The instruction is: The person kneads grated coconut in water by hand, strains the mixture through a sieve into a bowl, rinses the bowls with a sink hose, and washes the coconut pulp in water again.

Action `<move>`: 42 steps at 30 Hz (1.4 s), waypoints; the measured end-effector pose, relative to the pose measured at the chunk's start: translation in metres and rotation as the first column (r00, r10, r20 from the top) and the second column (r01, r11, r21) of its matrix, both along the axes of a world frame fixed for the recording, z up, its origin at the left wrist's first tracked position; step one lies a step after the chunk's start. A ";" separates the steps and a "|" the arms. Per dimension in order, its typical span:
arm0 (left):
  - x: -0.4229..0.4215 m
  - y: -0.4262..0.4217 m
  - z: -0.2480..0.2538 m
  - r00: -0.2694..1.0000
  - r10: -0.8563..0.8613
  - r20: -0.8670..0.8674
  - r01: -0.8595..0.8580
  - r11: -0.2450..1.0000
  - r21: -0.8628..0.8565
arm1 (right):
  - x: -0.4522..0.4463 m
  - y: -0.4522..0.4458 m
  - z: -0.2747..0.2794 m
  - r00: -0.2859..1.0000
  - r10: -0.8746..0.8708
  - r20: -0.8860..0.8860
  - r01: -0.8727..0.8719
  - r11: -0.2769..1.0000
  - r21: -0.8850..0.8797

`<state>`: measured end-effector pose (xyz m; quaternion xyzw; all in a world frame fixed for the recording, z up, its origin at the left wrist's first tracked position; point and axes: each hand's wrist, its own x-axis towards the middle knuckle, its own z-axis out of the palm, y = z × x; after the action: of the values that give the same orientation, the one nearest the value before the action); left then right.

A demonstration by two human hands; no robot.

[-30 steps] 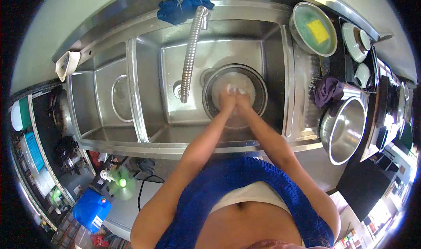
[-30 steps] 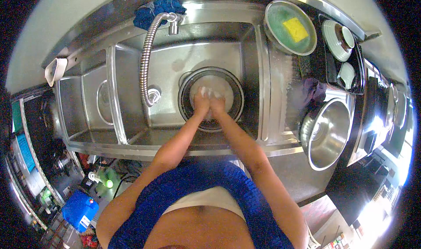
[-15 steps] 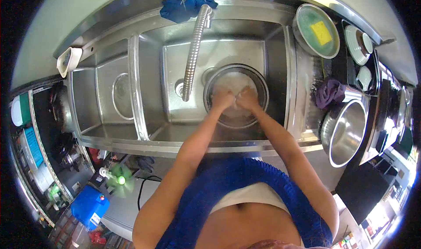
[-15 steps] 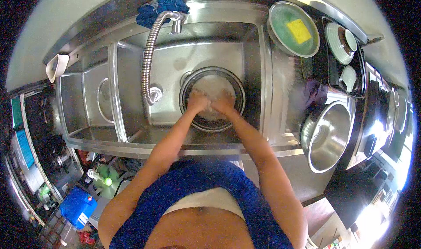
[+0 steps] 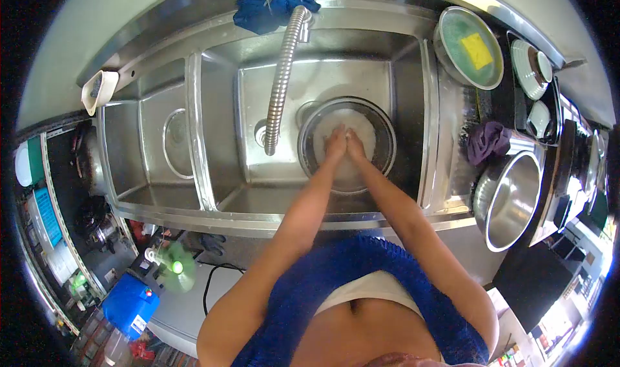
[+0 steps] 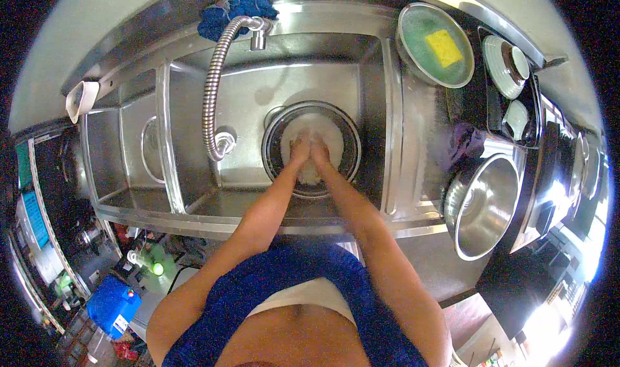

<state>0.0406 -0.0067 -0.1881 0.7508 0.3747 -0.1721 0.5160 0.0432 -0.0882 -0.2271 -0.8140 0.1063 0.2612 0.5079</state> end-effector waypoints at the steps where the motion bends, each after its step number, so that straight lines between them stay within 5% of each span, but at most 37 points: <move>1: 0.001 0.003 0.014 0.999 0.014 0.036 -0.013 1.000 -0.027 | 0.005 0.003 0.030 0.992 -0.053 -0.117 0.060 0.997 0.056; 3: -0.001 0.003 0.029 0.997 0.030 0.070 -0.026 0.998 -0.055 | 0.006 0.006 0.059 0.967 -0.097 -0.236 0.124 0.987 0.104; 6: -0.001 0.004 0.040 0.959 0.050 0.278 -0.076 0.993 0.085 | 0.003 0.011 0.072 0.993 -0.115 -0.021 0.115 0.992 0.051; 8: -0.001 0.006 0.040 0.974 0.144 0.172 -0.137 0.989 -0.051 | 0.000 0.015 0.070 0.947 -0.321 0.012 0.300 0.896 0.328; 9: -0.001 0.005 0.045 0.974 0.143 0.173 -0.136 0.989 -0.051 | 0.001 0.014 0.081 0.947 -0.321 0.012 0.300 0.896 0.327; 12: -0.001 0.002 0.061 0.939 0.191 0.286 -0.194 0.981 -0.017 | 0.007 0.011 0.116 0.948 -0.281 -0.151 0.312 0.914 0.260; 15: -0.002 0.002 0.058 0.921 0.169 0.352 -0.210 0.974 0.080 | 0.006 0.010 0.120 0.981 -0.194 0.012 0.183 0.943 0.278; 17: -0.003 0.002 0.053 0.911 0.104 0.400 -0.184 0.968 0.168 | 0.008 0.011 0.119 0.986 -0.165 0.025 0.162 0.980 0.113; 24: -0.003 0.007 0.059 0.979 0.100 0.177 -0.118 0.989 0.094 | 0.008 0.008 0.091 0.994 -0.091 0.062 0.090 0.996 0.016; 26: -0.006 0.008 0.045 0.992 0.110 0.062 -0.117 0.984 0.136 | 0.012 0.000 0.063 0.966 0.256 0.026 -0.239 0.930 -0.279; 27: -0.006 0.015 0.043 0.992 0.112 0.063 -0.120 0.983 0.139 | 0.018 -0.011 0.037 0.966 0.259 0.028 -0.241 0.930 -0.276; 28: -0.006 0.025 0.040 0.974 -0.221 0.046 0.206 0.955 0.214 | 0.026 -0.027 0.006 0.757 0.653 0.010 -0.591 0.692 -0.414; 29: -0.003 0.030 0.038 0.848 -0.530 0.008 0.507 0.815 0.281 | 0.032 -0.035 -0.011 0.406 0.911 -0.067 -0.791 0.314 -0.525; 30: 0.000 0.031 0.046 0.848 -0.530 0.006 0.508 0.815 0.280 | 0.037 -0.033 0.017 0.406 0.911 -0.068 -0.792 0.314 -0.523; 32: 0.008 0.029 0.069 0.713 -0.673 0.195 0.427 0.638 0.641 | 0.054 -0.027 0.109 0.543 0.840 0.006 -0.622 0.407 -0.669; 33: 0.013 0.027 0.052 0.713 -0.673 0.197 0.426 0.639 0.640 | 0.056 -0.029 0.092 0.542 0.840 0.005 -0.622 0.405 -0.670; 35: 0.026 0.027 -0.006 0.530 -0.848 0.004 0.525 0.332 0.784 | 0.068 -0.034 0.045 0.616 0.787 0.030 -0.666 0.542 -0.513; 39: 0.011 0.032 -0.032 0.457 -0.844 0.279 0.292 0.439 0.850 | 0.046 -0.036 0.040 0.688 0.685 0.239 -0.525 0.698 -0.488; 41: 0.002 0.025 -0.002 0.682 -0.731 -0.020 0.529 0.473 0.704 | 0.027 -0.034 0.013 0.837 0.524 0.157 -0.395 0.777 -0.490; 42: -0.001 0.021 -0.001 0.679 -0.733 -0.026 0.536 0.471 0.700 | 0.015 -0.033 -0.014 0.840 0.522 0.150 -0.397 0.779 -0.486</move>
<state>0.0392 0.0145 -0.1895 0.9814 0.0236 -0.1020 0.1606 0.0585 -0.1215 -0.2414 -0.9354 -0.1139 0.2313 0.2421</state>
